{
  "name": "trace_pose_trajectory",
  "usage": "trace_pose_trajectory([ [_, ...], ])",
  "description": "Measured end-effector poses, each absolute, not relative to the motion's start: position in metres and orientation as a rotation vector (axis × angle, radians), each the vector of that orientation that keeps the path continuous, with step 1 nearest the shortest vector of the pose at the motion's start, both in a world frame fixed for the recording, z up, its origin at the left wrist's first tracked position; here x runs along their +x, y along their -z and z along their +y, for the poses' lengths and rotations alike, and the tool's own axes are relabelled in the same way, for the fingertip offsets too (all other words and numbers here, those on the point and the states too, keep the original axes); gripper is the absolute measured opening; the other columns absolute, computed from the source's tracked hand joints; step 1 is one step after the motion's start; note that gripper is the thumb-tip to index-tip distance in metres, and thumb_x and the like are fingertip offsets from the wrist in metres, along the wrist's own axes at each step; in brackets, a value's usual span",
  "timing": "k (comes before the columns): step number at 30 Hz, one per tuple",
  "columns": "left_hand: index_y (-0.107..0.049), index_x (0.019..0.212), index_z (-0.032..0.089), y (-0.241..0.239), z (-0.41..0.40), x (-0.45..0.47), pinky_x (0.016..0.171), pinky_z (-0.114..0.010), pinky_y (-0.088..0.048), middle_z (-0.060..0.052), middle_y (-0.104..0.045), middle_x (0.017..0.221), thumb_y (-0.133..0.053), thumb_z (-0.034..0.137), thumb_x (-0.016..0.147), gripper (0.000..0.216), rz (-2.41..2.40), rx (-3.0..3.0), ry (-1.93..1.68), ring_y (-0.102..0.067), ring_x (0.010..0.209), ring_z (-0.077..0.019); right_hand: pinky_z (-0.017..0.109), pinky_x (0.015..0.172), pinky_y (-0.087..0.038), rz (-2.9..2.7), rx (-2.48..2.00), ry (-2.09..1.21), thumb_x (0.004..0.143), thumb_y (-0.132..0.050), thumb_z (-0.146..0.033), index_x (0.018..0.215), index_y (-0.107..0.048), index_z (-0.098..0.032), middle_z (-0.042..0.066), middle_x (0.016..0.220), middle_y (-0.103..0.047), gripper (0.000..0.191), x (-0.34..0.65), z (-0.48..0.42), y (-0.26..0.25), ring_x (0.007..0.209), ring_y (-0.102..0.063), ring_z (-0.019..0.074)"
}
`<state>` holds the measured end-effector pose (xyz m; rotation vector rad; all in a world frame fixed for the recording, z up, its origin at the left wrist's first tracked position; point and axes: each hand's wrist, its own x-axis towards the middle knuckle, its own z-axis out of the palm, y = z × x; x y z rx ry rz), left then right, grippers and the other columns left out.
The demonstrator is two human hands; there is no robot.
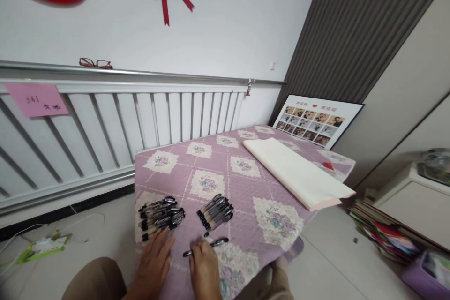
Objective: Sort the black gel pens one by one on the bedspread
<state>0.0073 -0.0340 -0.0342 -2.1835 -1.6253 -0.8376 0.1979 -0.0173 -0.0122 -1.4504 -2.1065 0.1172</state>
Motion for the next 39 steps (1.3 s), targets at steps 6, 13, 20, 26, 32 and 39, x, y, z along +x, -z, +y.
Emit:
trace_pose_trajectory([
  [6,-0.055,0.122,0.025,0.026,-0.037,0.006,0.104,-0.042,-0.037,-0.005,-0.050,0.134,-0.048,0.022,0.085,0.038,-1.655,-2.319,0.788,-0.039,0.128,-0.0250,0.037,0.084,-0.048,-2.079,-1.346,-0.143,0.082,-0.052,-0.014,0.108,-0.062,-0.025,0.007,0.103,-0.064,0.030,0.194,-0.023,0.004,0.095,-0.060,0.0227],
  [13,-0.058,0.116,0.026,0.014,-0.041,0.010,0.105,-0.045,-0.034,-0.005,-0.052,0.132,-0.058,0.026,0.079,0.037,-1.658,-2.476,0.758,-0.039,0.127,-0.0270,0.038,0.086,-0.045,-2.094,-1.505,-0.089,0.078,-0.056,-0.014,0.110,-0.064,-0.026,0.007,0.106,-0.064,0.035,0.236,-0.013,0.004,0.101,-0.057,0.0253],
  [20,-0.054,0.120,0.030,0.002,-0.042,0.016,0.106,-0.043,-0.028,0.000,-0.058,0.121,-0.056,0.023,0.084,0.037,-1.786,-2.552,0.664,-0.044,0.120,-0.0221,0.034,0.082,-0.042,-2.183,-1.445,-0.231,0.078,-0.056,-0.012,0.098,-0.065,-0.027,0.004,0.097,-0.065,0.026,0.201,-0.031,-0.002,0.095,-0.057,0.0230],
  [26,-0.063,0.102,0.030,-0.005,-0.037,0.019,0.100,-0.041,-0.030,0.002,-0.064,0.100,-0.055,0.025,0.088,0.016,-1.939,-2.647,0.603,-0.053,0.101,-0.0190,0.036,0.081,-0.043,-2.186,-1.378,-0.299,0.079,-0.052,-0.010,0.096,-0.061,-0.024,0.003,0.093,-0.064,0.024,0.191,-0.029,-0.002,0.090,-0.058,0.0224],
  [32,-0.065,0.100,0.029,-0.006,-0.039,0.017,0.099,-0.040,-0.028,0.001,-0.062,0.098,-0.051,0.024,0.090,0.018,-2.025,-2.594,0.635,-0.051,0.099,-0.0191,0.036,0.077,-0.046,-2.093,-1.402,-0.262,0.079,-0.051,-0.014,0.092,-0.059,-0.022,0.005,0.089,-0.064,0.017,0.212,-0.020,0.004,0.085,-0.059,0.0227],
  [39,-0.063,0.103,0.030,-0.011,-0.042,0.017,0.099,-0.039,-0.028,0.001,-0.061,0.101,-0.048,0.023,0.090,0.021,-2.068,-2.558,0.680,-0.050,0.101,-0.0188,0.036,0.078,-0.045,-2.117,-1.432,-0.220,0.081,-0.054,-0.016,0.094,-0.063,-0.024,0.006,0.095,-0.065,0.018,0.218,-0.014,0.004,0.089,-0.059,0.0237],
])
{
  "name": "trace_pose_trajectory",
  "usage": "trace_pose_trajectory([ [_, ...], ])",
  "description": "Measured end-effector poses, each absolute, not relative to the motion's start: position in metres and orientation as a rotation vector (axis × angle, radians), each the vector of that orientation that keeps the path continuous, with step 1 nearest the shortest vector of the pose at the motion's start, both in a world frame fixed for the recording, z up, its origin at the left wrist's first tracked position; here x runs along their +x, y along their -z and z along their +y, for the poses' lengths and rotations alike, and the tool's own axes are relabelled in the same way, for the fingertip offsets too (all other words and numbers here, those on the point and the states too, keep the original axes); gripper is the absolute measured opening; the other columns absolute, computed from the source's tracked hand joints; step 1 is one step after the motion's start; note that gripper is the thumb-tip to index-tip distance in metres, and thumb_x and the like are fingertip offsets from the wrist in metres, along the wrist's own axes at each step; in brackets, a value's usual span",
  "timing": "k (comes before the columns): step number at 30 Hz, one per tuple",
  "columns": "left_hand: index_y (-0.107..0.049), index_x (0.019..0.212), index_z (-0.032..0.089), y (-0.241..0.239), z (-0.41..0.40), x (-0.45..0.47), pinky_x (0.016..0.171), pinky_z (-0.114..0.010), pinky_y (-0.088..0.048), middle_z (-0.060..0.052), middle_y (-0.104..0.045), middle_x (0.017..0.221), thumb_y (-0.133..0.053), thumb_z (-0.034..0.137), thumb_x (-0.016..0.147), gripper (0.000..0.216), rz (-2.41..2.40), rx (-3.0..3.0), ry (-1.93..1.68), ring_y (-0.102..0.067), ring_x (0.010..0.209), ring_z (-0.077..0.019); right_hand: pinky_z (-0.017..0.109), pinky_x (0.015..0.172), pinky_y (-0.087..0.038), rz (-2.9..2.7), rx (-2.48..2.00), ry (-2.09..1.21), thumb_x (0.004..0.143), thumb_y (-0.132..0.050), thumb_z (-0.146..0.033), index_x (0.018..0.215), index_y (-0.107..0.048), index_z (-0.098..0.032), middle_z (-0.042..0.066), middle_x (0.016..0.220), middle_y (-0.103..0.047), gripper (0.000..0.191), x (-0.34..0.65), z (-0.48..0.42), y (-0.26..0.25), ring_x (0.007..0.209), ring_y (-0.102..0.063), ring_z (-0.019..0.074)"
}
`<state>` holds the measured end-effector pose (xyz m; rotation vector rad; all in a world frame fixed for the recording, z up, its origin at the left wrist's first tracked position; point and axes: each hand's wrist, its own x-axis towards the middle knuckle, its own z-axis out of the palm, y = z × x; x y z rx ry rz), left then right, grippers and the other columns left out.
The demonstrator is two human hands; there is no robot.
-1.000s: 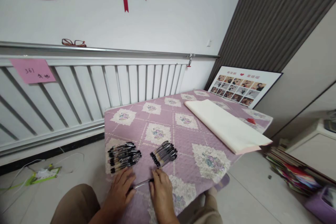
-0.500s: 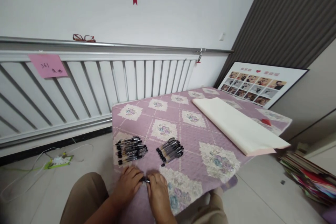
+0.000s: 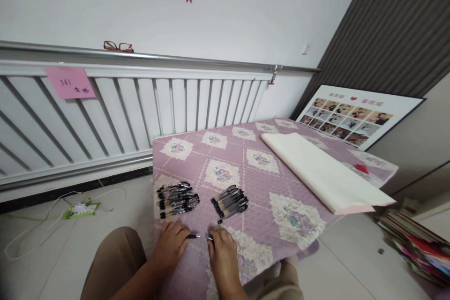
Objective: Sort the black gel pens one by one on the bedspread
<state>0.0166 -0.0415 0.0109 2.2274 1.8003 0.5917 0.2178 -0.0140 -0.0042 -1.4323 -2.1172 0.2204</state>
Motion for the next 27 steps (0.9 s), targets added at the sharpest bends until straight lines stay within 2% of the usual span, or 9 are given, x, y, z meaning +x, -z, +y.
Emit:
trace_pose_trajectory([
  [13,-0.063,0.101,0.028,-0.007,-0.040,0.018,0.097,-0.039,-0.030,-0.001,-0.061,0.101,-0.049,0.026,0.090,0.018,1.842,2.220,-0.614,-0.050,0.100,-0.0198,0.036,0.081,-0.045,-2.153,-1.360,-0.231,0.080,-0.054,-0.013,0.098,-0.067,-0.026,0.004,0.095,-0.067,0.026,0.194,0.002,0.006,0.092,-0.060,0.0234],
  [20,-0.063,0.102,0.027,-0.012,-0.039,0.017,0.097,-0.039,-0.029,-0.001,-0.060,0.101,-0.046,0.024,0.091,0.020,1.881,2.165,-0.569,-0.049,0.101,-0.0201,0.038,0.090,-0.045,-2.098,-1.339,-0.222,0.081,-0.053,-0.014,0.113,-0.061,-0.020,0.009,0.106,-0.064,0.034,0.197,0.001,0.011,0.099,-0.057,0.0240],
  [27,-0.063,0.102,0.027,-0.018,-0.039,0.017,0.096,-0.038,-0.029,-0.001,-0.060,0.101,-0.046,0.022,0.091,0.021,1.924,2.155,-0.536,-0.049,0.101,-0.0206,0.039,0.088,-0.045,-2.108,-1.356,-0.270,0.081,-0.052,-0.011,0.099,-0.063,-0.019,0.009,0.102,-0.064,0.022,0.195,-0.001,0.005,0.097,-0.056,0.0239],
])
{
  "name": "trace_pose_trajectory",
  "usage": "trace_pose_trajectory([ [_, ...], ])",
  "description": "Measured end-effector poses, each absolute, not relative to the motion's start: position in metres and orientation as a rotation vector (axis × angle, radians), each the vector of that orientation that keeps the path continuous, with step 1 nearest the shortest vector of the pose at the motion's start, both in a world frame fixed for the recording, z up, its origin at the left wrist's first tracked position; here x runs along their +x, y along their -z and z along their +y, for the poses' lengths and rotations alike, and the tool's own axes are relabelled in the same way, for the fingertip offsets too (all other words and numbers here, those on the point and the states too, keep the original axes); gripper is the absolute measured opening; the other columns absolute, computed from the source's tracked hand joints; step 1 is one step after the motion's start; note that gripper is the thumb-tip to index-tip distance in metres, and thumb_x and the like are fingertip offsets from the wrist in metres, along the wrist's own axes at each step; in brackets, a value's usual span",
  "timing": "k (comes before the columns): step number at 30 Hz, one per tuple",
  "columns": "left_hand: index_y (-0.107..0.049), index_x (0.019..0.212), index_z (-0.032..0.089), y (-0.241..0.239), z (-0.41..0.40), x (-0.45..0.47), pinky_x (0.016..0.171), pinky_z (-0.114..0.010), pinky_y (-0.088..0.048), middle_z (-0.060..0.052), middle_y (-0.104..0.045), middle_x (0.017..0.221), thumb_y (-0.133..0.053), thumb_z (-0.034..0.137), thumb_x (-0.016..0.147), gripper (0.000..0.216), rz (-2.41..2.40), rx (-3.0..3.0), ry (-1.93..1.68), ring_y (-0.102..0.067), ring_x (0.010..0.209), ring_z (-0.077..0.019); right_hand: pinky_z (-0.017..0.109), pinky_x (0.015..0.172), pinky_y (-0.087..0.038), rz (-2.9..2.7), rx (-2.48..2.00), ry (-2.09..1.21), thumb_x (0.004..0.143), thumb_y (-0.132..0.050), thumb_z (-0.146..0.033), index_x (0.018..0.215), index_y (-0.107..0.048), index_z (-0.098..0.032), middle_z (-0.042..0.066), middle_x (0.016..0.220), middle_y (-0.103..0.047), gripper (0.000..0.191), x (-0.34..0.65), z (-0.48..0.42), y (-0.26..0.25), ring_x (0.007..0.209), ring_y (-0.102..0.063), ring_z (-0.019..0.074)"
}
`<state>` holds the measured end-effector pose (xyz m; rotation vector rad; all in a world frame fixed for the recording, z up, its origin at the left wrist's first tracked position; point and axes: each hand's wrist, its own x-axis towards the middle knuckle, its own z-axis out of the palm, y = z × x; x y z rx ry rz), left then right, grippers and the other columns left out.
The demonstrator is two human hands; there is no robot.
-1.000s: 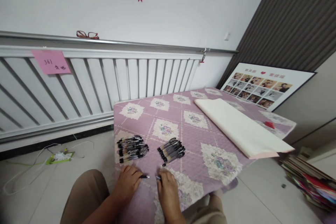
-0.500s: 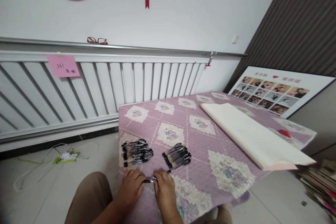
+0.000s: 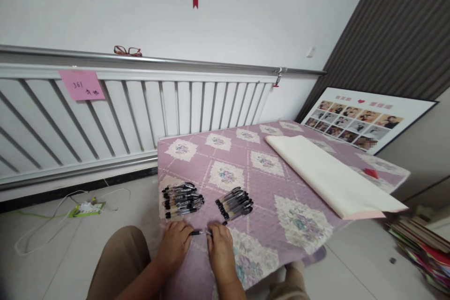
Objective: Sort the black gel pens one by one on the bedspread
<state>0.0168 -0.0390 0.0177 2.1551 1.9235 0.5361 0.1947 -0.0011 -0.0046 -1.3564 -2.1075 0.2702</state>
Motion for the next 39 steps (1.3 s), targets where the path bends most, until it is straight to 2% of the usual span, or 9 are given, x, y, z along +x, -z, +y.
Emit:
trace_pose_trajectory([
  [19,-0.063,0.097,0.026,-0.016,-0.040,0.016,0.094,-0.037,-0.031,-0.001,-0.060,0.099,-0.049,0.021,0.089,0.017,1.961,2.170,-0.610,-0.049,0.100,-0.0198,0.035,0.086,-0.043,-2.068,-1.328,-0.301,0.081,-0.051,-0.011,0.098,-0.061,-0.018,0.007,0.096,-0.065,0.021,0.194,-0.003,0.001,0.093,-0.057,0.0218],
  [26,-0.063,0.094,0.025,-0.016,-0.038,0.019,0.090,-0.036,-0.035,-0.001,-0.060,0.096,-0.052,0.019,0.086,0.015,1.984,2.155,-0.644,-0.051,0.096,-0.0202,0.036,0.087,-0.042,-2.126,-1.333,-0.287,0.079,-0.053,-0.008,0.102,-0.065,-0.020,0.008,0.102,-0.065,0.029,0.193,0.001,-0.001,0.097,-0.056,0.0231],
  [31,-0.064,0.096,0.025,-0.011,-0.036,0.018,0.089,-0.038,-0.036,-0.003,-0.060,0.094,-0.052,0.019,0.086,0.017,1.962,2.150,-0.637,-0.050,0.095,-0.0215,0.035,0.087,-0.042,-2.259,-1.227,-0.402,0.078,-0.052,-0.005,0.107,-0.064,-0.023,0.006,0.102,-0.064,0.036,0.195,0.015,-0.002,0.099,-0.054,0.0219],
  [39,-0.064,0.100,0.026,-0.007,-0.034,0.016,0.085,-0.037,-0.038,-0.003,-0.059,0.094,-0.051,0.020,0.086,0.020,1.966,2.122,-0.633,-0.049,0.091,-0.0214,0.034,0.082,-0.044,-2.336,-1.121,-0.555,0.080,-0.051,-0.004,0.102,-0.065,-0.023,0.006,0.098,-0.064,0.033,0.202,0.031,0.010,0.093,-0.056,0.0218],
])
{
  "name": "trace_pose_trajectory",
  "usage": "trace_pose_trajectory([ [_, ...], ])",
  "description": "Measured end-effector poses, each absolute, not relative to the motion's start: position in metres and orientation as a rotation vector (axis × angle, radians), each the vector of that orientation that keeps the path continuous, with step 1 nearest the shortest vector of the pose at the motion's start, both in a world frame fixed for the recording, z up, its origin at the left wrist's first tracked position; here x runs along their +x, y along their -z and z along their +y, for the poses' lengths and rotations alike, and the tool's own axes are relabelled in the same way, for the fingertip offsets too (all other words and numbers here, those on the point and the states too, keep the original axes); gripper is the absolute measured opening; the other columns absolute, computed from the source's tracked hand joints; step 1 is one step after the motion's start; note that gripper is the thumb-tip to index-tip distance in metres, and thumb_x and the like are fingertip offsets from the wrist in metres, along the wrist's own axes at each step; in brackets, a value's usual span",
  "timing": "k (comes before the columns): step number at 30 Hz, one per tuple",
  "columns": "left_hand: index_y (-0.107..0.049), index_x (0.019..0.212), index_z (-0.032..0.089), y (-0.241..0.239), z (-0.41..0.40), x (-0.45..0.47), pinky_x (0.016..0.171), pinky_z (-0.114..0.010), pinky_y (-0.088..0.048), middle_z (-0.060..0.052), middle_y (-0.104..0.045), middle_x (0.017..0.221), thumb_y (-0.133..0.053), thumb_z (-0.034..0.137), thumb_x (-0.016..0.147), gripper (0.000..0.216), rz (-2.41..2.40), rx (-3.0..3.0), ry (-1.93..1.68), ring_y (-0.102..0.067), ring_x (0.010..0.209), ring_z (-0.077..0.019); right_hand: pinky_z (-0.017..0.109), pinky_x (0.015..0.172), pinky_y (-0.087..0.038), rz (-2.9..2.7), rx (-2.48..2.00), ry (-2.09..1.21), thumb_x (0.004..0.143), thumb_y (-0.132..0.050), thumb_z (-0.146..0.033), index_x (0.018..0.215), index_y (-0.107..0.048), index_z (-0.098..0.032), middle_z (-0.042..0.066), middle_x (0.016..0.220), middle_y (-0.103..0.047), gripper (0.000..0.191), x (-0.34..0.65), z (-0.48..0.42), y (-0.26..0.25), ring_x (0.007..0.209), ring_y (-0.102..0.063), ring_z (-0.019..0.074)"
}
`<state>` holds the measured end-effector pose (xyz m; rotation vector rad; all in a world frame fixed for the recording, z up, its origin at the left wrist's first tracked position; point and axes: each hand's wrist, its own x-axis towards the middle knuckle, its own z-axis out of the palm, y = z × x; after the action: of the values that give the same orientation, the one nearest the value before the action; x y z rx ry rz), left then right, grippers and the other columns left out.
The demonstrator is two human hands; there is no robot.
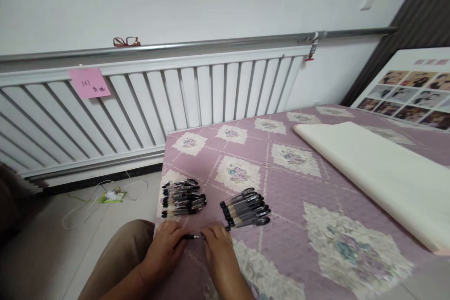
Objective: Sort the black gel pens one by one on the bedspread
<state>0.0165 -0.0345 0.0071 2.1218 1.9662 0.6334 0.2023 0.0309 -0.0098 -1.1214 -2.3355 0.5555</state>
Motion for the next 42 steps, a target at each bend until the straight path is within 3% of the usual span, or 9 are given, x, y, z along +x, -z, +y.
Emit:
trace_pose_trajectory([
  [12,-0.061,0.110,0.028,-0.008,-0.036,0.017,0.084,-0.037,-0.038,-0.004,-0.060,0.098,-0.049,0.023,0.090,0.024,1.999,2.191,-0.596,-0.049,0.092,-0.0212,0.029,0.077,-0.046,-2.397,-0.964,-0.671,0.081,-0.051,-0.011,0.105,-0.066,-0.027,0.004,0.096,-0.066,0.032,0.207,0.046,0.011,0.089,-0.061,0.0194],
  [27,-0.065,0.103,0.028,-0.003,-0.024,0.030,0.080,-0.033,-0.039,-0.003,-0.059,0.094,-0.053,0.021,0.088,0.020,2.080,2.220,-0.396,-0.050,0.092,-0.0207,0.033,0.078,-0.039,-2.478,-1.126,-0.468,0.078,-0.053,-0.006,0.094,-0.067,-0.026,0.003,0.094,-0.068,0.029,0.200,0.037,0.005,0.090,-0.058,0.0224],
  [37,-0.063,0.105,0.026,0.008,-0.021,0.034,0.086,-0.035,-0.040,-0.004,-0.059,0.099,-0.055,0.019,0.085,0.023,2.038,2.219,-0.565,-0.051,0.095,-0.0209,0.033,0.081,-0.040,-2.423,-1.148,-0.436,0.072,-0.056,-0.003,0.097,-0.067,-0.026,0.003,0.098,-0.067,0.036,0.201,0.036,0.009,0.094,-0.057,0.0232],
  [42,-0.064,0.094,0.025,0.005,-0.021,0.035,0.083,-0.034,-0.040,-0.003,-0.059,0.095,-0.056,0.019,0.084,0.014,2.023,2.211,-0.582,-0.051,0.093,-0.0202,0.033,0.080,-0.039,-2.429,-1.166,-0.348,0.073,-0.059,-0.004,0.091,-0.067,-0.025,0.004,0.096,-0.066,0.029,0.201,0.037,0.013,0.092,-0.057,0.0234],
])
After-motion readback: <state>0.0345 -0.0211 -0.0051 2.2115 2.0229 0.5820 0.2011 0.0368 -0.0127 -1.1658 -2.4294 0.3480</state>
